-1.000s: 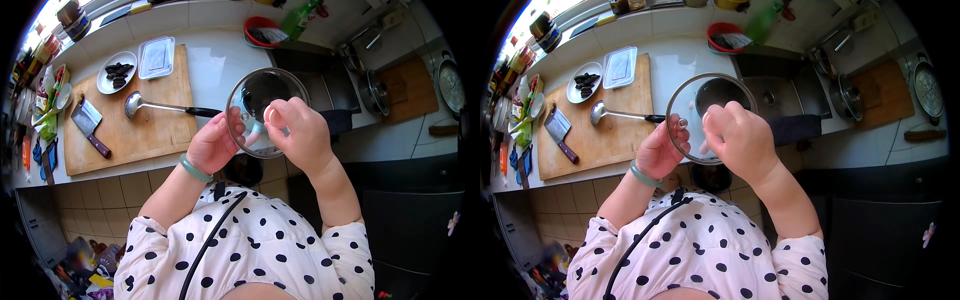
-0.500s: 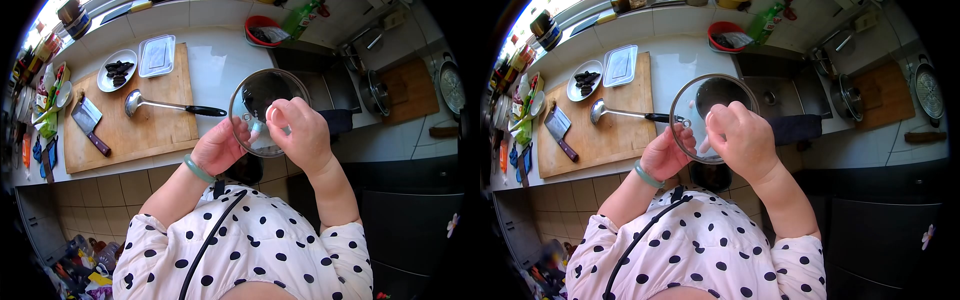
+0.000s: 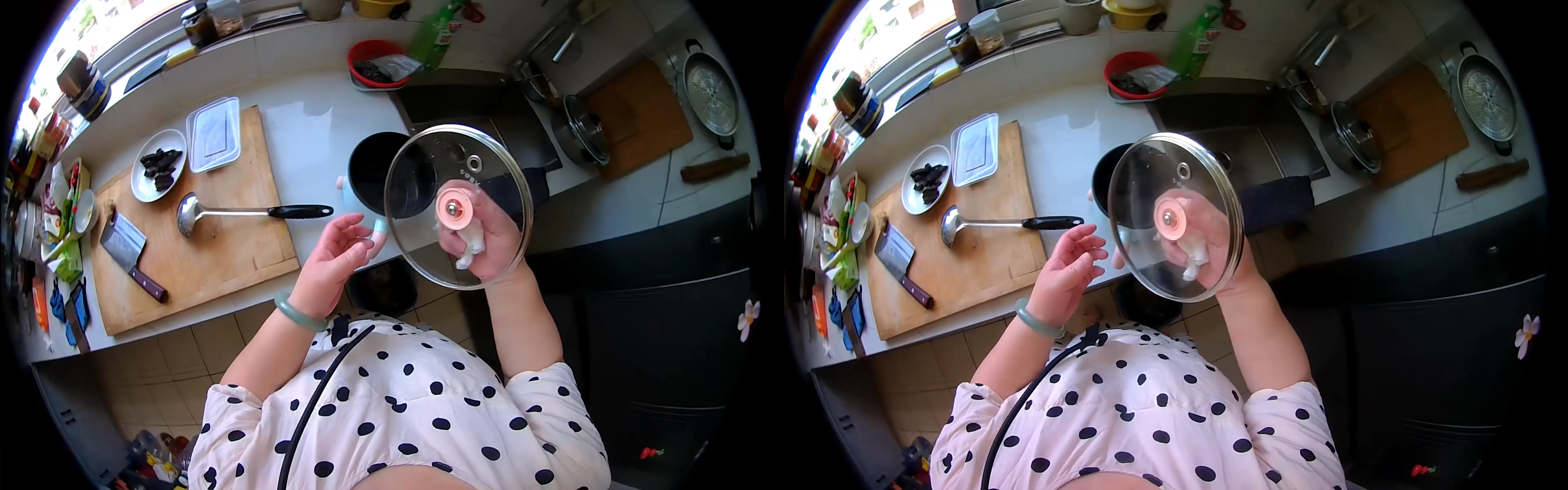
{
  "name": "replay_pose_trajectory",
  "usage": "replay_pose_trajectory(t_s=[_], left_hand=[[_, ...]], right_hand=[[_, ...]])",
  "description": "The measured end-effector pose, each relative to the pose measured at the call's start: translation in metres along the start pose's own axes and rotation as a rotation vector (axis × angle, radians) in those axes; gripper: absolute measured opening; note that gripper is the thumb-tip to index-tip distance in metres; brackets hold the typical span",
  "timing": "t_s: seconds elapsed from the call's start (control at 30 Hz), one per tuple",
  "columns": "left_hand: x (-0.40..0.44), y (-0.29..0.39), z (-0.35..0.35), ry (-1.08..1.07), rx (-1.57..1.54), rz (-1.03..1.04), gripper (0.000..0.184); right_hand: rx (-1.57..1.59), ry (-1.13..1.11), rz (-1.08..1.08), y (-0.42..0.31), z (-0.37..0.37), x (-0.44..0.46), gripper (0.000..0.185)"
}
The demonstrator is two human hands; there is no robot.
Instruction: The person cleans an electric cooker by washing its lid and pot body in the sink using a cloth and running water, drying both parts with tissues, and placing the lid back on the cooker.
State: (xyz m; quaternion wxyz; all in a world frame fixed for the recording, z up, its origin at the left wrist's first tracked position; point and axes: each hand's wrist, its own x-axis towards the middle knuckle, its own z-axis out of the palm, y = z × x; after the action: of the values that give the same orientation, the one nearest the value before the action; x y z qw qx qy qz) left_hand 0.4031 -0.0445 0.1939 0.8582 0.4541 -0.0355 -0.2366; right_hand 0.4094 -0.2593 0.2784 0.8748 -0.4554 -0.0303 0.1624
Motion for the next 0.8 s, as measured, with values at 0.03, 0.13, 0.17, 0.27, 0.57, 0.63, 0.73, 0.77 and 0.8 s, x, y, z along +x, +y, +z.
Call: replay_pose_trajectory(t_s=[0.03,0.13,0.17,0.27,0.57,0.63,0.73,0.77,0.8], left_hand=[[0.000,-0.001,0.002,-0.043,-0.067,-0.028,0.049],[0.003,-0.002,0.006,-0.322,-0.398,-0.169,0.056],[0.006,-0.004,0.005,-0.415,-0.458,-0.208,0.059],[0.010,-0.008,0.013,-0.545,-0.511,-0.294,0.056],[0.016,-0.012,0.040,-0.302,-0.366,-0.436,0.049],[0.018,-0.016,0.041,-0.271,-0.330,-0.449,0.049],[0.019,-0.018,0.044,-0.206,-0.301,-0.448,0.048],[0.018,-0.020,0.045,-0.196,-0.308,-0.445,0.047],[0.019,-0.021,0.046,-0.187,-0.313,-0.441,0.047]], right_hand=[[0.070,-0.030,0.021,0.002,-0.004,-0.002,0.035],[0.176,-0.096,0.040,0.010,-0.013,-0.006,0.037],[0.175,-0.101,0.037,0.012,-0.014,-0.007,0.037],[0.237,-0.073,0.072,0.022,-0.016,-0.011,0.037],[0.037,0.339,0.067,0.041,-0.046,-0.042,0.037],[0.053,0.568,-0.007,0.042,-0.068,-0.053,0.029],[0.205,0.640,-0.221,0.026,-0.088,-0.073,0.019],[0.146,0.629,-0.255,0.018,-0.091,-0.083,0.022],[0.088,0.617,-0.291,0.011,-0.090,-0.089,0.025]])
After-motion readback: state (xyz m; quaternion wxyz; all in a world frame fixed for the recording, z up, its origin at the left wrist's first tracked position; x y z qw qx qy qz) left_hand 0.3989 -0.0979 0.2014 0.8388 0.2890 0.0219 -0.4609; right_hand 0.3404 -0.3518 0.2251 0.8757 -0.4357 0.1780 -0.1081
